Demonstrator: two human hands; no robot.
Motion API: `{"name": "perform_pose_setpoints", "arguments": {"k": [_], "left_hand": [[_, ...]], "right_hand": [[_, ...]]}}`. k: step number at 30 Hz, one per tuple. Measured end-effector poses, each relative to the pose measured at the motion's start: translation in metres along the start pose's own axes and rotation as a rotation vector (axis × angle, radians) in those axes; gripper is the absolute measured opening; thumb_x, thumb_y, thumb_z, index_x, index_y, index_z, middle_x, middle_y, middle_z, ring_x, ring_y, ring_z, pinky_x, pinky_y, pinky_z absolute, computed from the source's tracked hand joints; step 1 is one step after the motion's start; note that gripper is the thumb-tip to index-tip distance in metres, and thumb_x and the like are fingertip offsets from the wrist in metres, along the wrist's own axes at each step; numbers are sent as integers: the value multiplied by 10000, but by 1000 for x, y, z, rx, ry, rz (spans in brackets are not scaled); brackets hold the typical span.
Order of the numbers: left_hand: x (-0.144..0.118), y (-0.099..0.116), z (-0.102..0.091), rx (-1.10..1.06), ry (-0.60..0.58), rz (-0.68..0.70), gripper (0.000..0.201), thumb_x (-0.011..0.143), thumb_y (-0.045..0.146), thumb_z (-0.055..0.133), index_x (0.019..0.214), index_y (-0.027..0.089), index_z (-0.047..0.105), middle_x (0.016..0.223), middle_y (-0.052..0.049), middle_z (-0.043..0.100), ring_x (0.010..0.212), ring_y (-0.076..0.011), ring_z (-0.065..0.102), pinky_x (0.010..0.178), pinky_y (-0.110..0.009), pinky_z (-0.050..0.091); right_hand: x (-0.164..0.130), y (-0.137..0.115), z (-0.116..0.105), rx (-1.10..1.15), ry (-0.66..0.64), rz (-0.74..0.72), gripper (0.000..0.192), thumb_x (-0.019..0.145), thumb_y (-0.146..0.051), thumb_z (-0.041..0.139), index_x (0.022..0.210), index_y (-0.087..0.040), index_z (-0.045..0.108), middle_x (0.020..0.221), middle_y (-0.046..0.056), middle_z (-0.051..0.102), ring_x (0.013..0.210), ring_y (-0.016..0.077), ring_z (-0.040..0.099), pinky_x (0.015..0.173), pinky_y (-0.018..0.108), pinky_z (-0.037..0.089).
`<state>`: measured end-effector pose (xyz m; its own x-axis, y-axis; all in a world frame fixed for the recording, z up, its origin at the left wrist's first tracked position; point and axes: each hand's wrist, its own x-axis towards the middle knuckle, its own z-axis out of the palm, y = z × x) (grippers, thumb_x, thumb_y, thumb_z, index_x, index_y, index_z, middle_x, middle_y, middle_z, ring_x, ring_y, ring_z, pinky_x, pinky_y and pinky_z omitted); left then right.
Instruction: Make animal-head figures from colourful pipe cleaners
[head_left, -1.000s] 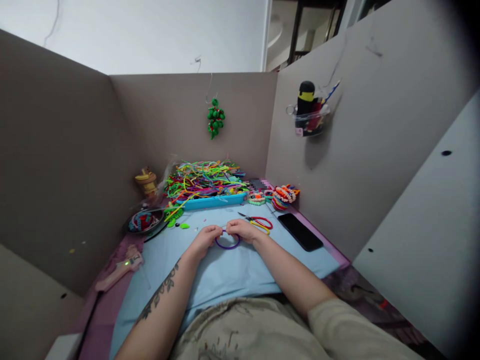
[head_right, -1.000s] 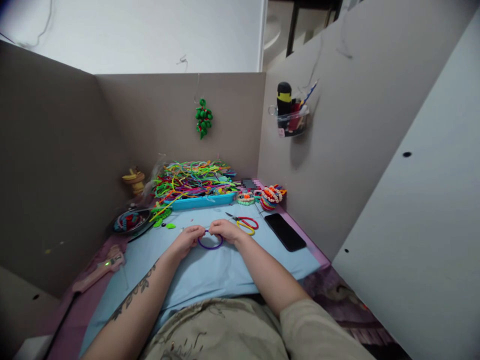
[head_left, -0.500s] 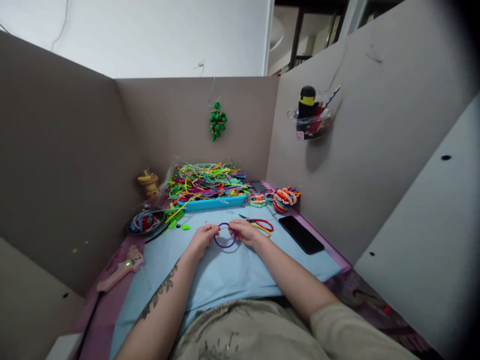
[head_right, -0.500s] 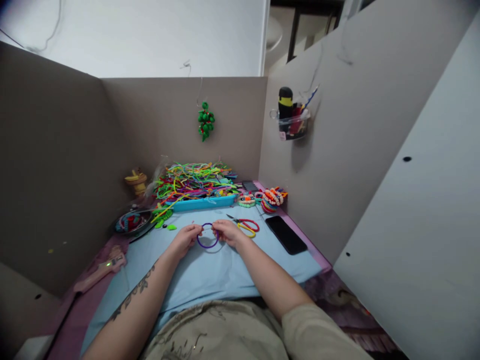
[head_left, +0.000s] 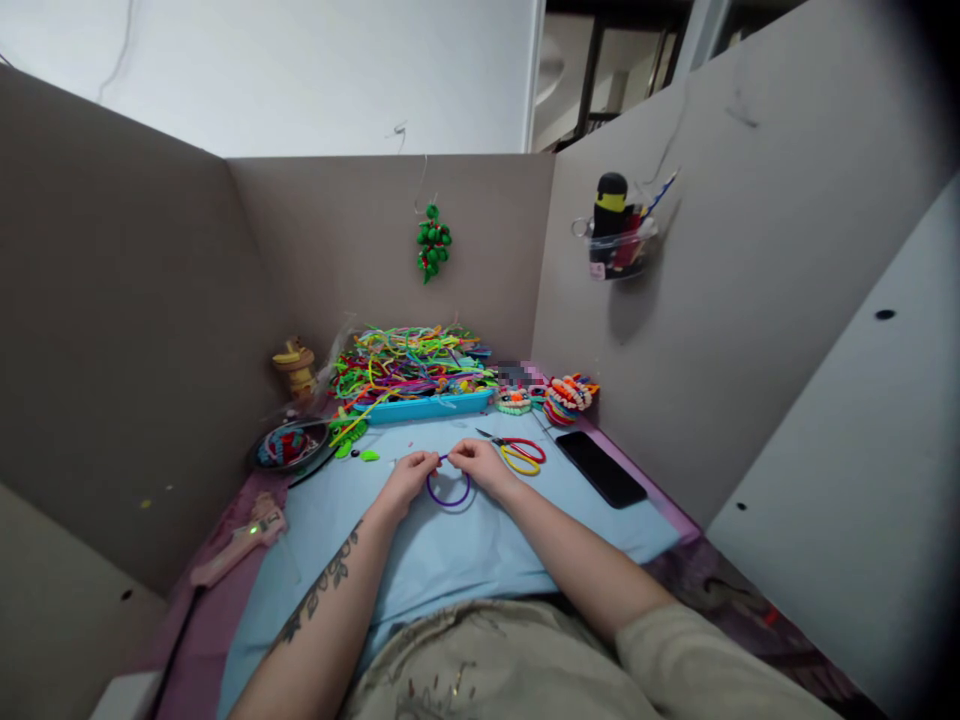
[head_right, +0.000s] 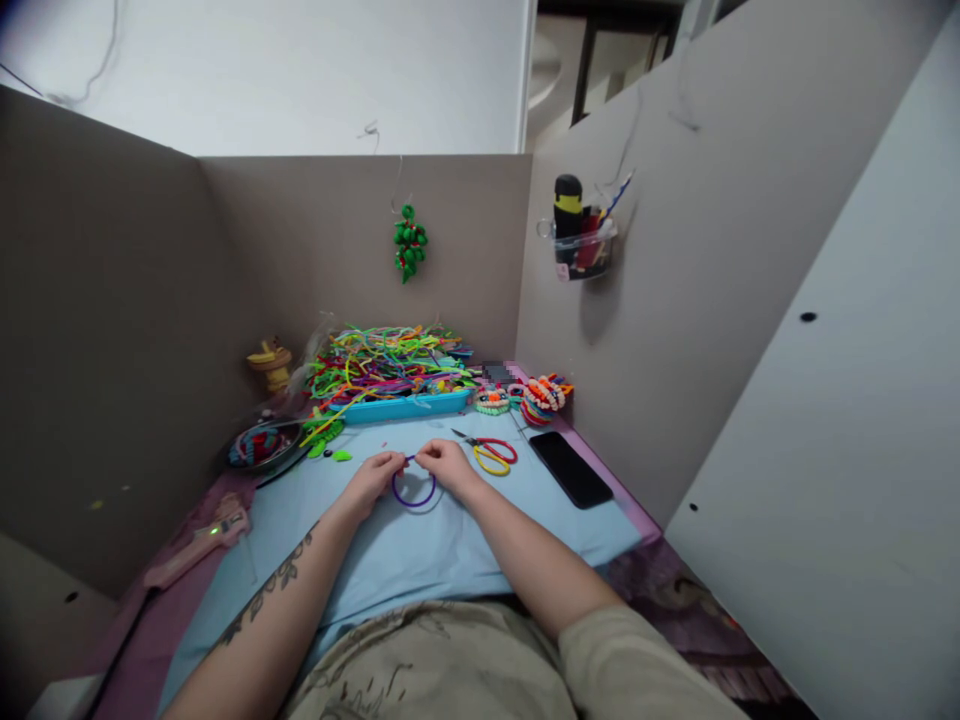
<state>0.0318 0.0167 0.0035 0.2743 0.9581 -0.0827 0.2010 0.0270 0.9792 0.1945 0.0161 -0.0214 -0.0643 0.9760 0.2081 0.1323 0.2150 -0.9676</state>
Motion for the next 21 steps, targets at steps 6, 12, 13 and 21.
{"name": "perform_pose_setpoints", "arguments": {"k": [6,12,13,21], "left_hand": [[4,-5,-1,31,46,82,229,645,372,570,585,153,542,470,47,453,457,-84,374,464,-213,266],[11,-10,-5,146,67,163,190,689,321,508,623,150,555,544,22,514,535,-108,441,539,-230,341],[11,-10,-5,185,63,181,199,703,326,499,630,150,559,555,15,527,546,-115,456,552,-237,357],[-3,-4,-4,695,186,612,183,745,304,533,886,208,600,875,-30,625,763,-165,552,925,-378,366]], "right_hand": [[-2,-1,2,-95,-10,-55,159,689,-306,596,675,-148,607,591,-14,562,542,94,468,524,207,361],[0,-2,2,-93,-20,-45,153,678,-297,595,659,-145,603,585,-12,571,540,97,472,528,209,361],[0,-2,2,-84,-16,-39,157,675,-299,596,656,-144,601,583,-12,571,537,97,471,525,210,360],[-3,-5,6,-104,77,-53,142,663,-279,575,605,-150,584,551,-27,542,535,98,464,529,209,360]]}}
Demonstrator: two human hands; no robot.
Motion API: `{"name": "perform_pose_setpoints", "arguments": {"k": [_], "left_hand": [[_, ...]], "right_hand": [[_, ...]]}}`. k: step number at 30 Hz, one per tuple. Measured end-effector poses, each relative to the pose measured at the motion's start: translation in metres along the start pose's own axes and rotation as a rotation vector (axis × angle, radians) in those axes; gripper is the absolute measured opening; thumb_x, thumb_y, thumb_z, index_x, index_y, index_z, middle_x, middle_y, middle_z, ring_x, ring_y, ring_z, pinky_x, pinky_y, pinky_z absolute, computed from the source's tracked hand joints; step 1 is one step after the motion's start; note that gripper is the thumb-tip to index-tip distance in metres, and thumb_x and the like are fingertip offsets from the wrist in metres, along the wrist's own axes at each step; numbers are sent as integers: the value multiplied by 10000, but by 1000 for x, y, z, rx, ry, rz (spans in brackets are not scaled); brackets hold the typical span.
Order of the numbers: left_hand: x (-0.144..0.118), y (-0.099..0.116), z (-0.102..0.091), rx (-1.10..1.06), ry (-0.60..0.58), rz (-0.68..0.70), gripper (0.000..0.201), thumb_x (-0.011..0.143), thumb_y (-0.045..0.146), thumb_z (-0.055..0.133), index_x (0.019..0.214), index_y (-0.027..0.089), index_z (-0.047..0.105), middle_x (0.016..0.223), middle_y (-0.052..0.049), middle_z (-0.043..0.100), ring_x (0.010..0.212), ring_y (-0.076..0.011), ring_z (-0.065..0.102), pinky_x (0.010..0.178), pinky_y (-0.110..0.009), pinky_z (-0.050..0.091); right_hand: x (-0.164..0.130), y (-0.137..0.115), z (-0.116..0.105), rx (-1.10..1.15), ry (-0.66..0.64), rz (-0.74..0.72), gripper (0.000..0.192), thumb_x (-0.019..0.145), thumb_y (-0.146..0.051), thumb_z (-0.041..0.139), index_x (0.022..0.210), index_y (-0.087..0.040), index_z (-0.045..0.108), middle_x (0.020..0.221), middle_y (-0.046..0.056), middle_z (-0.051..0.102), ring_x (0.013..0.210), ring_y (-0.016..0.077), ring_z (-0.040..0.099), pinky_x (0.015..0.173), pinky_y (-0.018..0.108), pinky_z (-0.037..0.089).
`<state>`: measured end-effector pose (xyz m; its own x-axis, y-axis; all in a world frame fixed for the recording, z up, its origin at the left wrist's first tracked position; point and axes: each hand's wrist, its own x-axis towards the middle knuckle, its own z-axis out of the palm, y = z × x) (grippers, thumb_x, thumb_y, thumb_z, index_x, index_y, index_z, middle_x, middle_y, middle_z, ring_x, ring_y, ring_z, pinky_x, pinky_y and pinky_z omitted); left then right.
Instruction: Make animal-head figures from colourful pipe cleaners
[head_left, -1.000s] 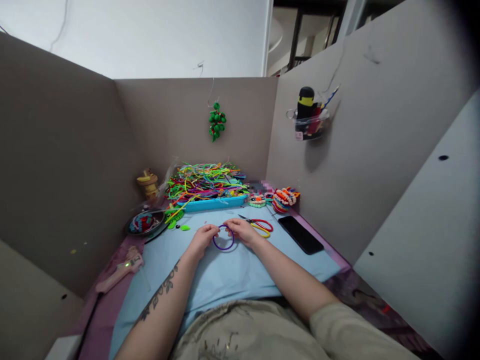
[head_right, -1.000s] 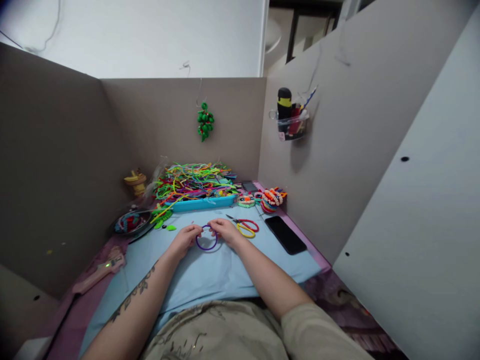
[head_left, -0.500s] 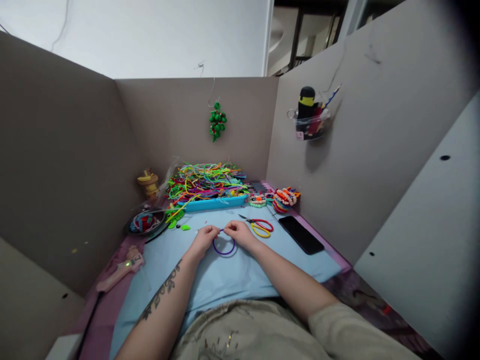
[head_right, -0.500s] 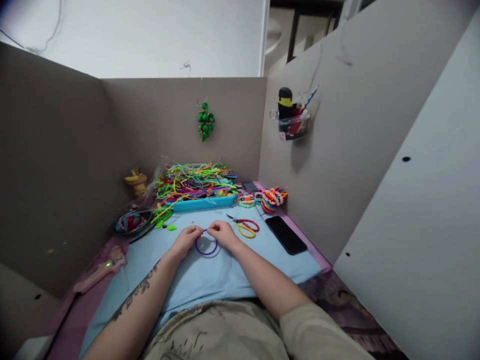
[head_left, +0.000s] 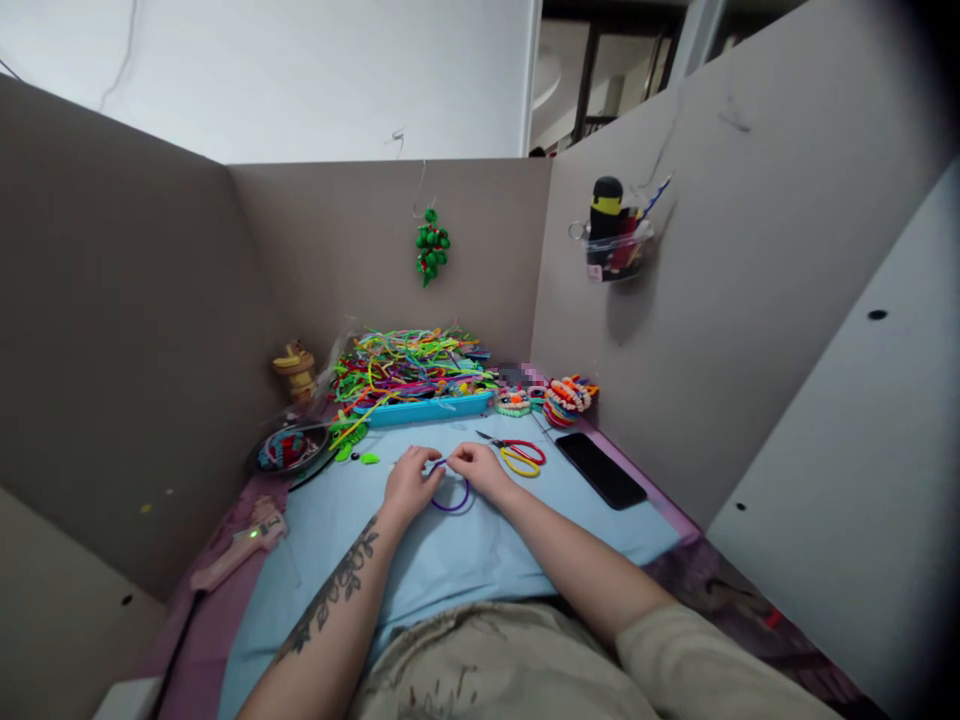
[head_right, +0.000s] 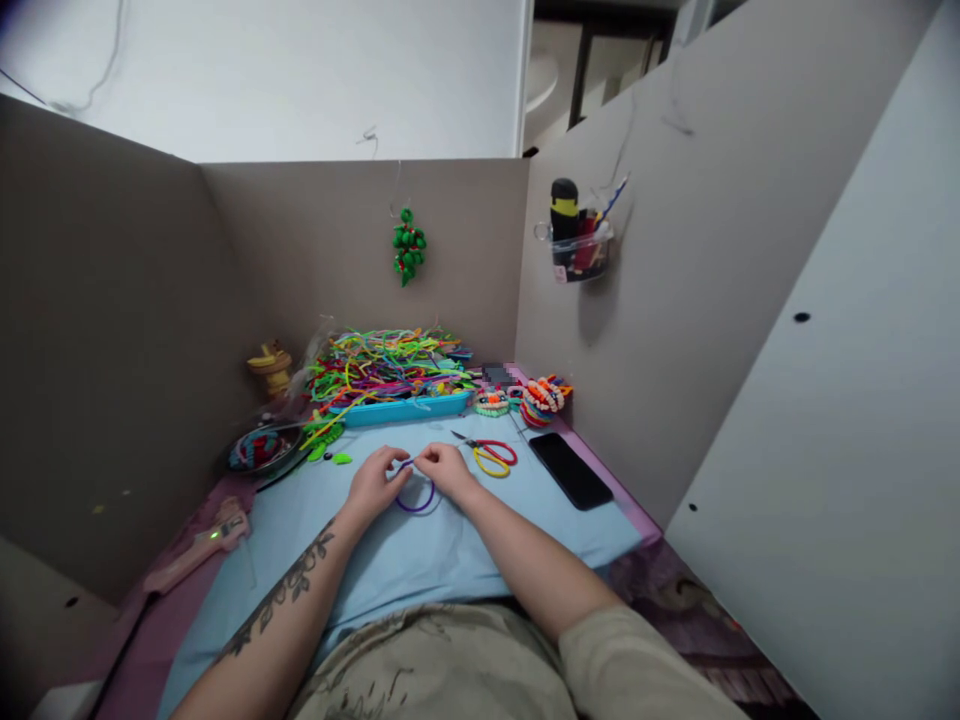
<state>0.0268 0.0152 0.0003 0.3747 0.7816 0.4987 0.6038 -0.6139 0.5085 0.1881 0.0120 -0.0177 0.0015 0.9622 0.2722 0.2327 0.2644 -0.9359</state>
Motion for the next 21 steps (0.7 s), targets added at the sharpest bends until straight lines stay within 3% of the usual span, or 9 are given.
{"name": "perform_pose_setpoints", "arguments": {"k": [3,8,16,21], "left_hand": [[-4,5,0,162,14,54,103,768,268,515,800,226,603,803,-22,616,839,-182,558,986,-382,312],[-6,11,-3,280,46,-4,119,780,310,515,788,230,602,835,-47,612,968,-228,527,895,-353,379],[-5,13,-3,298,-27,-81,96,771,265,527,711,225,591,817,-54,597,1010,-234,506,893,-336,358],[-3,9,1,278,-1,-131,119,776,276,518,711,211,593,832,-62,603,1032,-228,507,858,-318,372]], "right_hand": [[-1,-1,3,-33,-1,-16,122,659,-256,563,599,-152,583,556,-27,546,542,98,467,532,206,362],[-3,-3,5,-82,6,-18,109,660,-241,552,617,-149,593,564,-24,552,542,97,470,531,204,362],[-5,-3,7,-145,17,-14,108,665,-239,566,599,-157,589,559,-14,564,549,103,472,528,207,358],[-1,-1,5,-74,-37,9,111,660,-241,580,593,-152,582,550,-18,555,532,97,464,516,205,355]]}}
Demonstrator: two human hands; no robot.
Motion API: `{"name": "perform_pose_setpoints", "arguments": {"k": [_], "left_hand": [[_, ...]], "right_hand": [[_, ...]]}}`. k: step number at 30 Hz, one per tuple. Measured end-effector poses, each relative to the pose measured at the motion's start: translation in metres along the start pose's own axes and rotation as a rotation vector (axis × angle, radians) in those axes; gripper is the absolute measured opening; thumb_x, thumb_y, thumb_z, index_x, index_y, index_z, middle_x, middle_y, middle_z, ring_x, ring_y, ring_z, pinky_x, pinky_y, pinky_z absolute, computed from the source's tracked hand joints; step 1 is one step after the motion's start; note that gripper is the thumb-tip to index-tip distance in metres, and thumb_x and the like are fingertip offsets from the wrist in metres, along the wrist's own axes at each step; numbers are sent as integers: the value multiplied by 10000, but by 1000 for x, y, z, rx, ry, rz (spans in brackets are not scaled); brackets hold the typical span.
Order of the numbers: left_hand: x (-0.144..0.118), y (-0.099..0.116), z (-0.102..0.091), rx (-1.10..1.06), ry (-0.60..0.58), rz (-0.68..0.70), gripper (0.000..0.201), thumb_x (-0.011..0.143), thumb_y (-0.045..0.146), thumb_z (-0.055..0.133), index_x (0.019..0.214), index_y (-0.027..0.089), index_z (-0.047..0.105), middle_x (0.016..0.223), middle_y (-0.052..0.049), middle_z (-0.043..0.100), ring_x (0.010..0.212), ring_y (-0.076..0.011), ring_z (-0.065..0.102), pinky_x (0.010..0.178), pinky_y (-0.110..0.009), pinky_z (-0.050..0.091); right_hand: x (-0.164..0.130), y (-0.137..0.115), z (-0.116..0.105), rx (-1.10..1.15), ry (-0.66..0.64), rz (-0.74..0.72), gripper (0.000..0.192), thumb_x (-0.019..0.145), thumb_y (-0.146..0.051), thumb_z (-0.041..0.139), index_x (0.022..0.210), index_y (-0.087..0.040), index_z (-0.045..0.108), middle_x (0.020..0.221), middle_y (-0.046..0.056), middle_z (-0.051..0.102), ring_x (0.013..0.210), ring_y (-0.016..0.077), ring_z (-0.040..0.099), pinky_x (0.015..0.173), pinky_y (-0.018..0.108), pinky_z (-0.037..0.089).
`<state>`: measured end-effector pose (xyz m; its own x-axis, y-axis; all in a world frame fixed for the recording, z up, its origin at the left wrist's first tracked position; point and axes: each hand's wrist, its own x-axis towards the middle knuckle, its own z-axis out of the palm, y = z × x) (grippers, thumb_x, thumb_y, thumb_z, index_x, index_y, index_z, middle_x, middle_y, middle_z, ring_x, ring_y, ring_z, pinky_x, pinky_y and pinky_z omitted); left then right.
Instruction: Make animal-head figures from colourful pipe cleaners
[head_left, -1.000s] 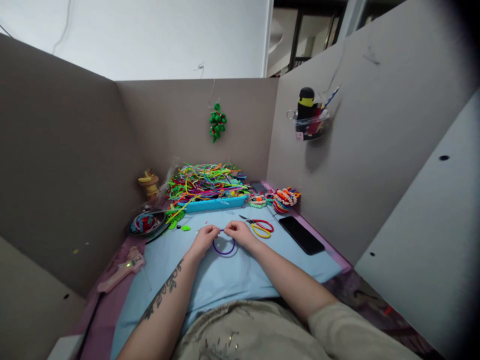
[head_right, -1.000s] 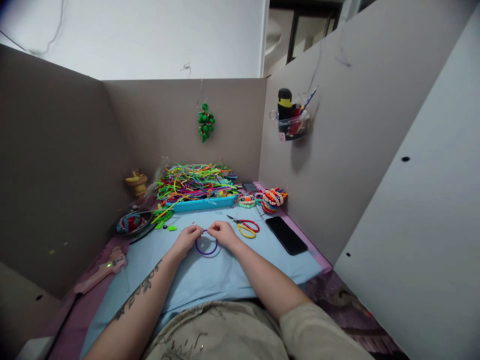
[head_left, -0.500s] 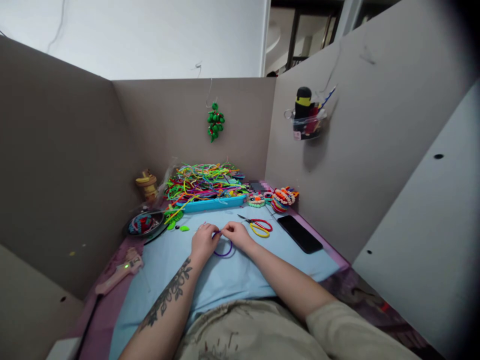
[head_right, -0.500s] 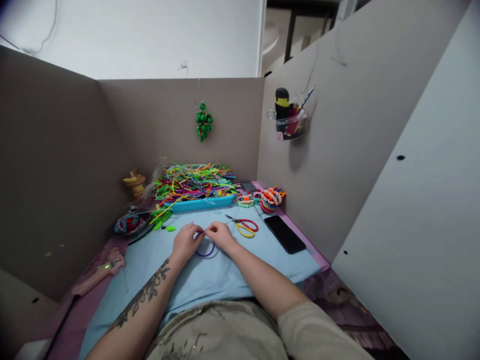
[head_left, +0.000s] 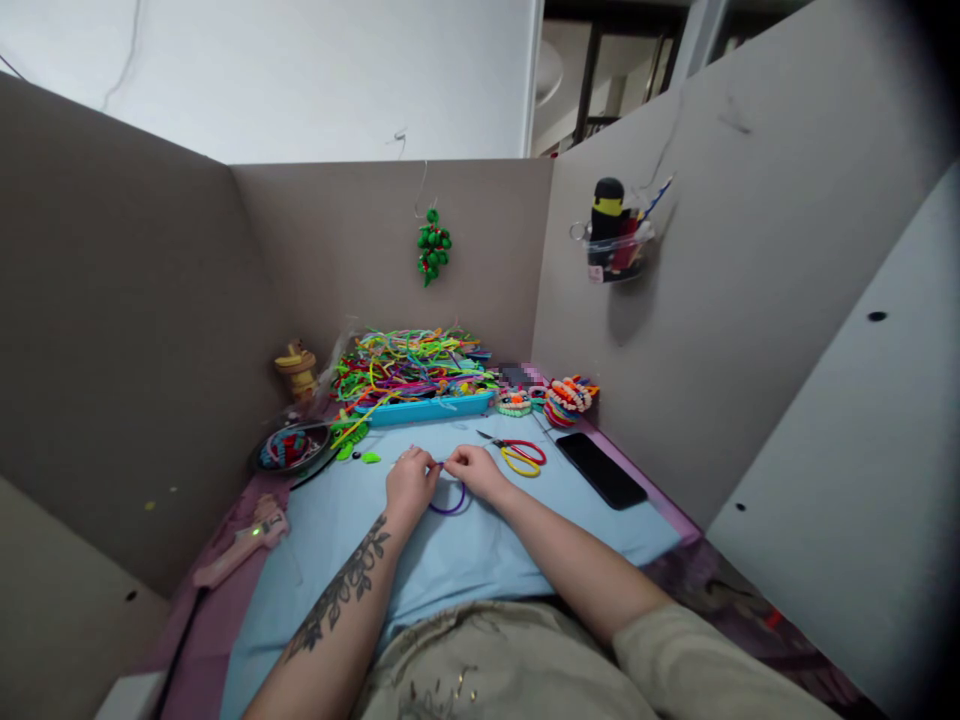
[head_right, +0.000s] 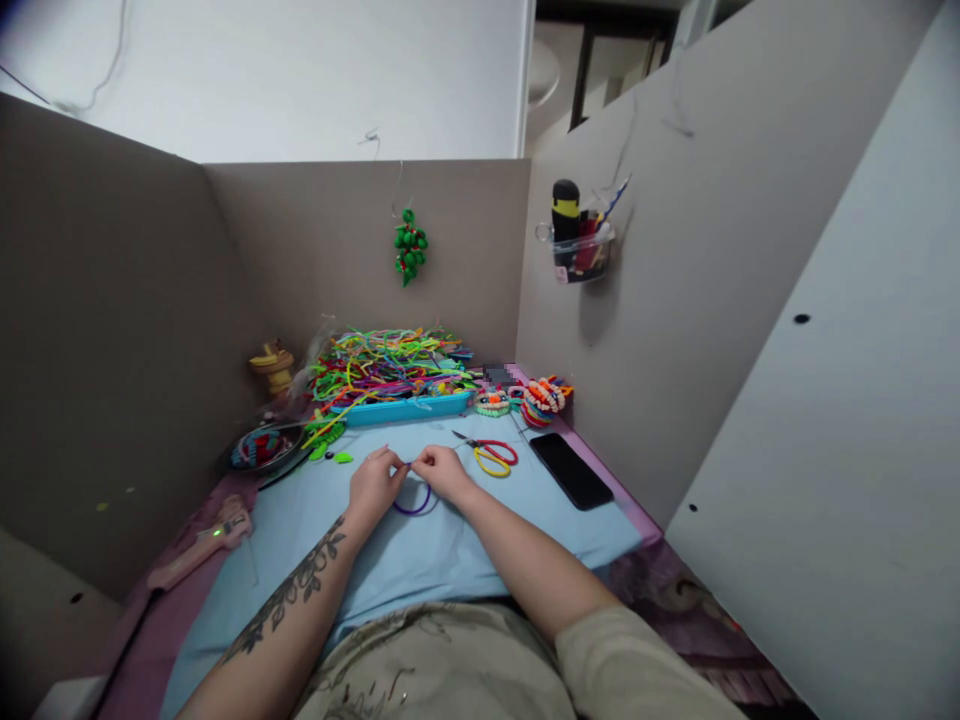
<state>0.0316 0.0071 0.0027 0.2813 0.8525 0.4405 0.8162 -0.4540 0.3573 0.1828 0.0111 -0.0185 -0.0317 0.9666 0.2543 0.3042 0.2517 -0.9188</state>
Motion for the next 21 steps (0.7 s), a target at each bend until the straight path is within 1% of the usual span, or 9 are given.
{"name": "perform_pose_setpoints", "arguments": {"k": [7,9,10,12,13,15,18,20,21], "left_hand": [[3,-6,1,-69,5,-32,129,755,304,540,706,204,606,844,-64,612,1003,-230,521,838,-317,379],[5,-8,1,-161,-8,-19,147,734,331,561,785,208,625,895,-62,614,941,-217,537,807,-308,397],[7,-9,1,-225,-4,-19,204,719,346,574,862,211,625,939,-62,609,896,-205,543,786,-302,408],[11,-11,2,-362,30,-55,338,701,372,579,996,207,599,1001,-64,594,807,-179,543,745,-291,425],[13,-13,2,-422,49,-91,356,704,385,567,1005,199,598,993,-64,597,772,-171,537,730,-288,427],[15,-15,4,-511,42,-166,307,718,411,528,888,179,635,866,-52,621,703,-163,524,706,-289,424],[16,-16,6,-631,-96,-219,293,703,433,526,648,163,627,593,-9,570,581,-143,484,665,-283,412],[15,-14,5,-706,-175,-248,286,674,428,555,575,162,598,494,17,507,527,-129,454,644,-277,408],[15,-14,5,-735,-189,-269,281,663,423,567,555,164,586,474,22,490,522,-129,452,641,-276,407]], "right_hand": [[3,4,1,75,-11,15,128,649,-263,595,596,-149,577,547,-25,541,518,94,452,515,212,346],[5,6,0,92,7,16,139,649,-277,597,596,-151,571,546,-28,536,526,96,451,519,210,345],[6,7,-1,111,20,20,145,651,-286,596,600,-153,568,549,-28,534,532,97,453,522,209,348],[8,8,-3,170,48,42,163,655,-308,596,614,-154,562,554,-28,532,535,97,453,523,208,353],[8,8,-5,206,61,58,174,659,-320,595,625,-153,560,557,-27,531,530,96,451,521,207,353],[9,8,-7,266,84,83,196,666,-342,596,647,-150,560,559,-24,531,515,92,443,508,207,349],[8,7,-7,289,87,91,229,660,-373,611,659,-149,563,552,-23,525,499,90,434,489,206,341],[7,7,-7,283,76,88,265,665,-411,606,673,-148,571,553,-20,524,493,89,433,477,203,337],[8,8,-7,290,81,98,296,683,-442,584,698,-147,580,564,-16,528,489,87,434,466,201,334]]}}
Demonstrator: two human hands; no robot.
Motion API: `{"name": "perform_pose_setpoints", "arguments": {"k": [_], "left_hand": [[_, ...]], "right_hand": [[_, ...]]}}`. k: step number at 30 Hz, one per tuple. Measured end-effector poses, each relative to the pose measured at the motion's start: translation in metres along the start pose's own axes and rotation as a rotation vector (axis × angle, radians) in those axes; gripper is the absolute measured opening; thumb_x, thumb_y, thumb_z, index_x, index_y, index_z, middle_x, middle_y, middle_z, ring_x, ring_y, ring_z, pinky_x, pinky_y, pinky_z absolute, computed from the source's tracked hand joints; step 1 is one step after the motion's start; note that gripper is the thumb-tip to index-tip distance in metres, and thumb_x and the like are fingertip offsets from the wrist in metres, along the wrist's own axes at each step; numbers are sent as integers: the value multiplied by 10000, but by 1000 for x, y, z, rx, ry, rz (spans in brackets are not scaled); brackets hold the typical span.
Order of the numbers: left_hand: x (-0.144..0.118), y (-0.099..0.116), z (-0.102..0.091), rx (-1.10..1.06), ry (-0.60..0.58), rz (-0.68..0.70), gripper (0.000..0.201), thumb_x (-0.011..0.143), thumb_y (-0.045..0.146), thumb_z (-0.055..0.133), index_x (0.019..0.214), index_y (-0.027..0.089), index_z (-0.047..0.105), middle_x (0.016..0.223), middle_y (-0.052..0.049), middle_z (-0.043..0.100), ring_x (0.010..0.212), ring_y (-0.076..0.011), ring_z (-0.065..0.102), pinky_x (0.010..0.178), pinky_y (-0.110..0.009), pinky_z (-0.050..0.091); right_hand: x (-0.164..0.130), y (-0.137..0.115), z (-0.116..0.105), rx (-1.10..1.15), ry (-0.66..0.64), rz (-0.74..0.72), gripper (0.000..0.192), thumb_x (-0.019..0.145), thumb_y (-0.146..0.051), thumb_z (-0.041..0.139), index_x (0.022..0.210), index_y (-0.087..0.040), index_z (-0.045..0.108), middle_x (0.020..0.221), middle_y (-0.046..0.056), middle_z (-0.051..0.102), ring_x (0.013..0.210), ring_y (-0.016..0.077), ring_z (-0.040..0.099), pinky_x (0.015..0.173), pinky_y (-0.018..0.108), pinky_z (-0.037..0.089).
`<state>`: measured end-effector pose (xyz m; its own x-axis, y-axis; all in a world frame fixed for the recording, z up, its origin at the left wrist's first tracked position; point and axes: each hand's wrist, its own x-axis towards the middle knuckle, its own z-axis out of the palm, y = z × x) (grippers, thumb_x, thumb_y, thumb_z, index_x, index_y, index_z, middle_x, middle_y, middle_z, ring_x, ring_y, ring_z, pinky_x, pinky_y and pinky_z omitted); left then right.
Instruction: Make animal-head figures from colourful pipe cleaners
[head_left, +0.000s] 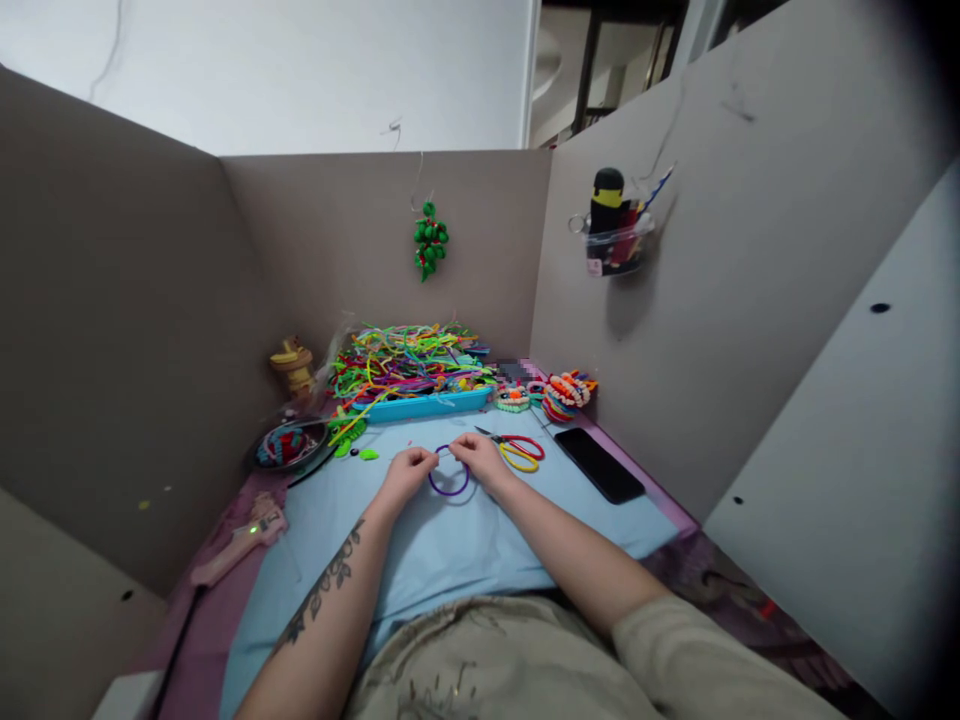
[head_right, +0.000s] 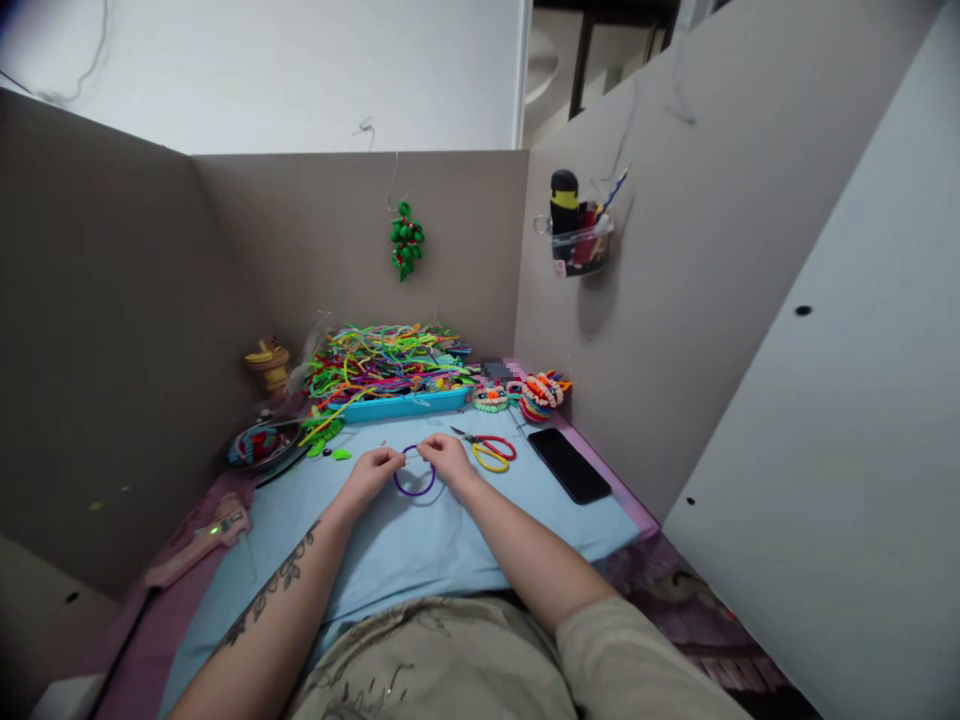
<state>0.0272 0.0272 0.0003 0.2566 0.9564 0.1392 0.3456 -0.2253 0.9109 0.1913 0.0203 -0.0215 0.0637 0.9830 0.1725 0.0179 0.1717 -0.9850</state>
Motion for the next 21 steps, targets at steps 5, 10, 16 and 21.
{"name": "perform_pose_setpoints", "arguments": {"k": [5,10,16,21], "left_hand": [[0,1,-2,-76,90,-43,250,646,394,589,520,179,572,491,8,517,657,-171,531,773,-299,388],[2,-1,-5,-147,101,-61,242,638,409,600,568,179,586,585,-17,583,767,-198,553,765,-288,377],[-2,4,-5,-166,66,-84,321,633,481,597,637,161,612,621,-23,605,691,-163,539,577,-234,354],[-5,6,-3,-329,-105,-214,411,634,526,580,807,153,597,763,-37,647,432,-54,359,405,-193,182]], "right_hand": [[6,3,-6,116,98,116,467,765,-555,426,883,-134,592,736,44,577,501,76,472,415,178,322],[5,0,-11,24,-36,91,382,716,-511,526,784,-144,607,636,1,546,489,74,442,415,175,315],[0,-2,-10,-52,-137,64,309,684,-455,578,627,-152,567,447,-64,419,388,53,317,395,187,227],[3,2,-10,-14,-47,85,321,684,-483,560,636,-167,531,421,-86,357,363,54,275,377,195,202]]}}
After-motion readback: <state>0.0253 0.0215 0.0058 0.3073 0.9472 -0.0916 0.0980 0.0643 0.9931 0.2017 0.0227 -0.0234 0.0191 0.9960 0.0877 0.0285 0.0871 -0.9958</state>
